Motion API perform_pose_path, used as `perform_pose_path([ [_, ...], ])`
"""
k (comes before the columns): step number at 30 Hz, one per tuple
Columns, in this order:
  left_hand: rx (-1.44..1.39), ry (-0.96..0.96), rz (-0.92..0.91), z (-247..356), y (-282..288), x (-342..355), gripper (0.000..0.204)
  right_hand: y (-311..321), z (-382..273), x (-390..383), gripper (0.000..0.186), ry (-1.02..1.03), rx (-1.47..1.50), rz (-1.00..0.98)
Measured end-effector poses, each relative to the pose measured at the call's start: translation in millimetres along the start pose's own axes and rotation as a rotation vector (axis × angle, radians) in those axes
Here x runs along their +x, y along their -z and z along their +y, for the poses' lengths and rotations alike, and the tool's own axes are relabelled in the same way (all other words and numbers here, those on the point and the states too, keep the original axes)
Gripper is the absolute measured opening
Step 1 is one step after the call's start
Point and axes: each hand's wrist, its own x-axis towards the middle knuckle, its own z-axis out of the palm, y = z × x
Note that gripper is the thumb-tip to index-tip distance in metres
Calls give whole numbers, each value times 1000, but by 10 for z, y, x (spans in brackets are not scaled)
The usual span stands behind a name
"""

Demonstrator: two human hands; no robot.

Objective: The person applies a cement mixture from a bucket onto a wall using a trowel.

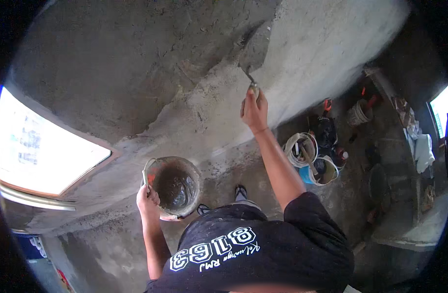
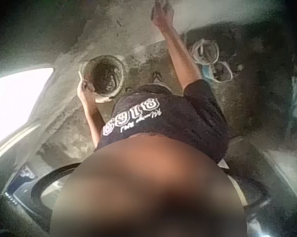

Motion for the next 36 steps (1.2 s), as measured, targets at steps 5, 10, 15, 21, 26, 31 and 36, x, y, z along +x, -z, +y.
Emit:
perform_pose_path([
  [5, 7, 10, 30, 7, 0, 11, 21, -114, 61, -90, 35, -183, -59, -86],
  [10, 7, -12, 28, 2, -36, 32, 21, 85, 427, -685, 43, -209, -311, -167],
  [15, 27, 19, 21, -16, -109, 43, 22, 268, 64, -429, 42, 72, -446, -23],
  [21, 61, -18, 59, -9, -151, 3, 23, 136, -289, 380, 34, 18, -44, 43],
  [26, 2, 2, 64, -44, -86, 34, 23, 14, 83, 303, 44, -62, -125, 10],
  [31, 27, 4, 15, -43, -65, 45, 23, 9, 304, -222, 39, -131, -331, -96],
  [36, 29, 35, 54, -62, -198, 62, 23, 383, 424, -365, 61, -59, -374, -210],
])
